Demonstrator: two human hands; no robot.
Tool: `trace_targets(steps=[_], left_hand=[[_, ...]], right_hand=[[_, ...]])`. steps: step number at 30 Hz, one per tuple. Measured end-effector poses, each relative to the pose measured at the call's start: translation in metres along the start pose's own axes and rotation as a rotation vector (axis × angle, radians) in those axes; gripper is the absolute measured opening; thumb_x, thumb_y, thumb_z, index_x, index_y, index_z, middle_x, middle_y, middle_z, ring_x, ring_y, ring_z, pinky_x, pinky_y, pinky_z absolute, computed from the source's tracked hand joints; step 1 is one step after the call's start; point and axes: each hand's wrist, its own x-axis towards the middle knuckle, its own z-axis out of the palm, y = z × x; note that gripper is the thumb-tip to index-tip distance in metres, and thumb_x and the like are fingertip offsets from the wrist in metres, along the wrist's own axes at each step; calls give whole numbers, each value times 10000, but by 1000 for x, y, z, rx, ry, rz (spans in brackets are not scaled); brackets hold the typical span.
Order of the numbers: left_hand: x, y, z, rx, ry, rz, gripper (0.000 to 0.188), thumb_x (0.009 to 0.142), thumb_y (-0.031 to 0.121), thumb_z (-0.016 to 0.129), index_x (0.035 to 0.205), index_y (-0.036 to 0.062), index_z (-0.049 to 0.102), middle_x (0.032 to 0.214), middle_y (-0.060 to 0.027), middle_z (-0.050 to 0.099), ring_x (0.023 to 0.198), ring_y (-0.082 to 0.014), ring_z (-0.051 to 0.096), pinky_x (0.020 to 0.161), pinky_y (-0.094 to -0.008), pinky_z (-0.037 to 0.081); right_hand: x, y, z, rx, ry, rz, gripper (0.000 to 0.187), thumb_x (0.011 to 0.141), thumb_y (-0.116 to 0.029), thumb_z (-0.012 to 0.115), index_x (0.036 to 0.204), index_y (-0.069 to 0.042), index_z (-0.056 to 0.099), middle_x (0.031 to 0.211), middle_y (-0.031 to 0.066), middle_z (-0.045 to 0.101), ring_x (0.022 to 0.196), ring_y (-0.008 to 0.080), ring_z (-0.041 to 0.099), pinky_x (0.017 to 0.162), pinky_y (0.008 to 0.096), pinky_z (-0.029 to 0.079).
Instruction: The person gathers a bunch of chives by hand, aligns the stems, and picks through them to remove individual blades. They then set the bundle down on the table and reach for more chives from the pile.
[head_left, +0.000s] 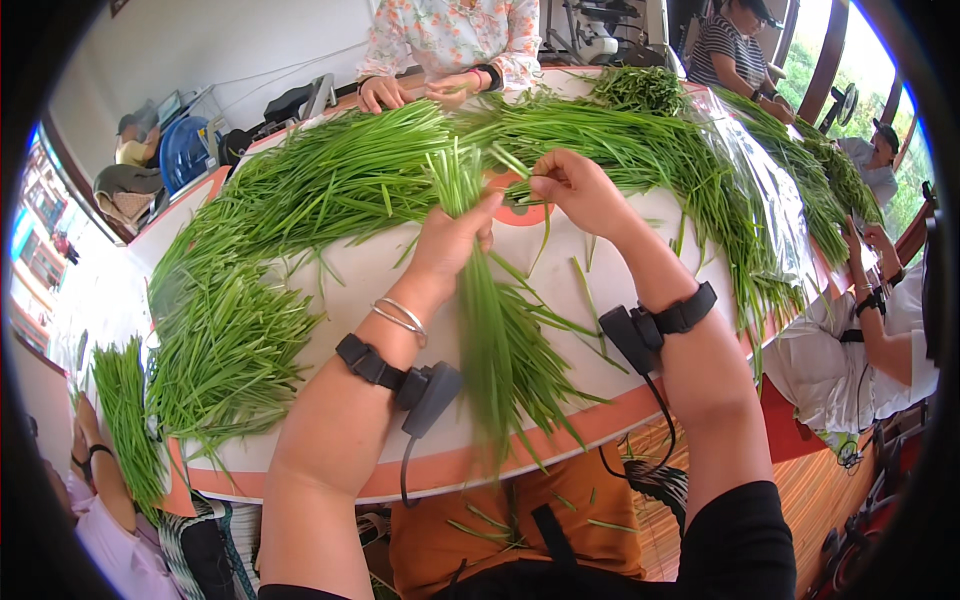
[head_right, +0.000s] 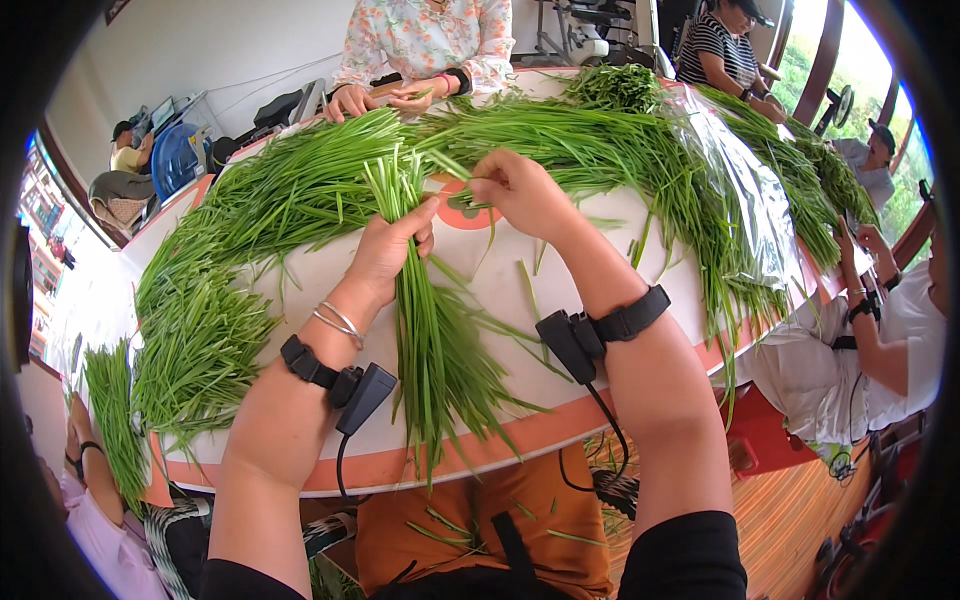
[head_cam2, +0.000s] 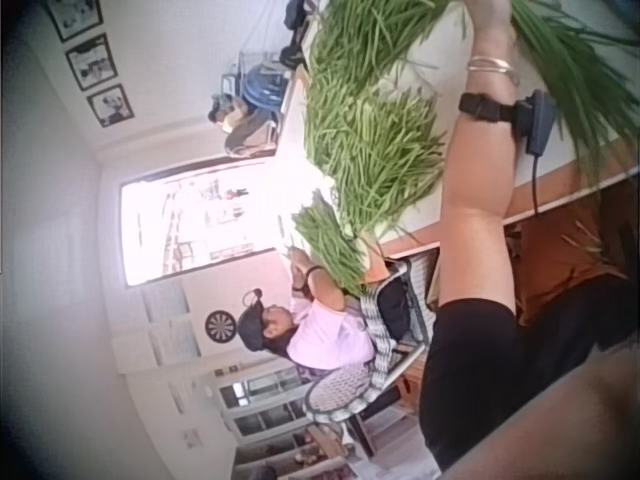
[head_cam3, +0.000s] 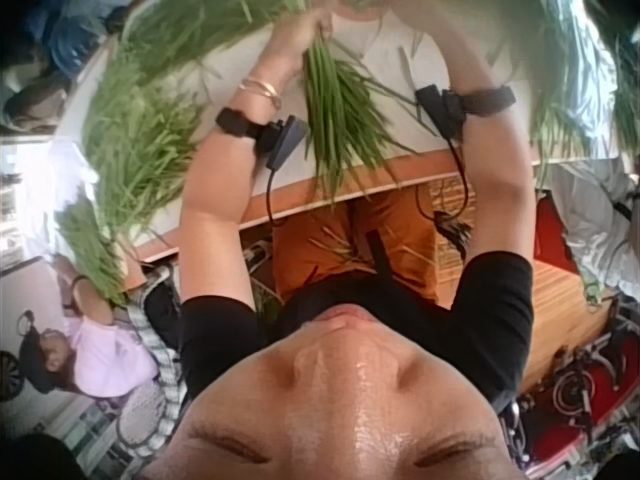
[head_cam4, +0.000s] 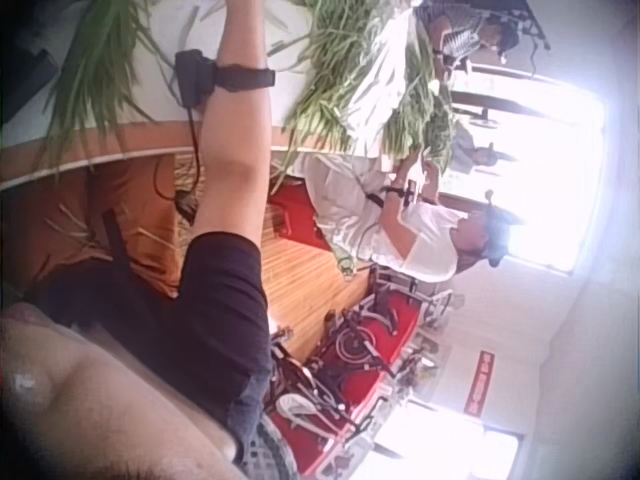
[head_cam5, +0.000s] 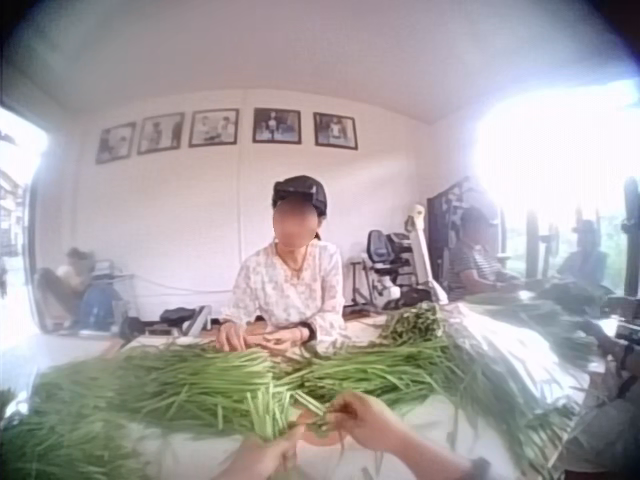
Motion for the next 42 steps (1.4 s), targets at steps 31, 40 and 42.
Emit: trace_targets(steps=[31, 40, 42], left_hand=[[-4, 4, 4, 98, 163, 192, 210, 833, 245, 652, 924, 59, 617, 779, 13, 577, 681, -79, 527, 550, -230, 401], [-5, 11, 10, 11, 15, 190, 222, 850, 228, 630, 957, 34, 618, 852, -8, 596, 738, -90, 536, 631, -239, 427], [-3, 6, 7, 59, -2, 229, 235, 862, 239, 611, 970, 30, 611, 885, -18, 600, 781, -107, 550, 675, -257, 444]], right_hand=[[-2, -7, -19, -116, 279, -85, 384, 710, 66, 424, 1044, 3, 602, 885, 95, 646, 817, 165, 607, 760, 281, 472], [-16, -37, 6, -185, -218, -133, 211, 854, -203, 546, 899, 1, 569, 750, 156, 604, 692, 297, 592, 664, 382, 455], [-15, -37, 10, -184, -247, -116, 187, 835, -187, 554, 908, -16, 577, 756, 154, 609, 699, 313, 594, 663, 390, 457]])
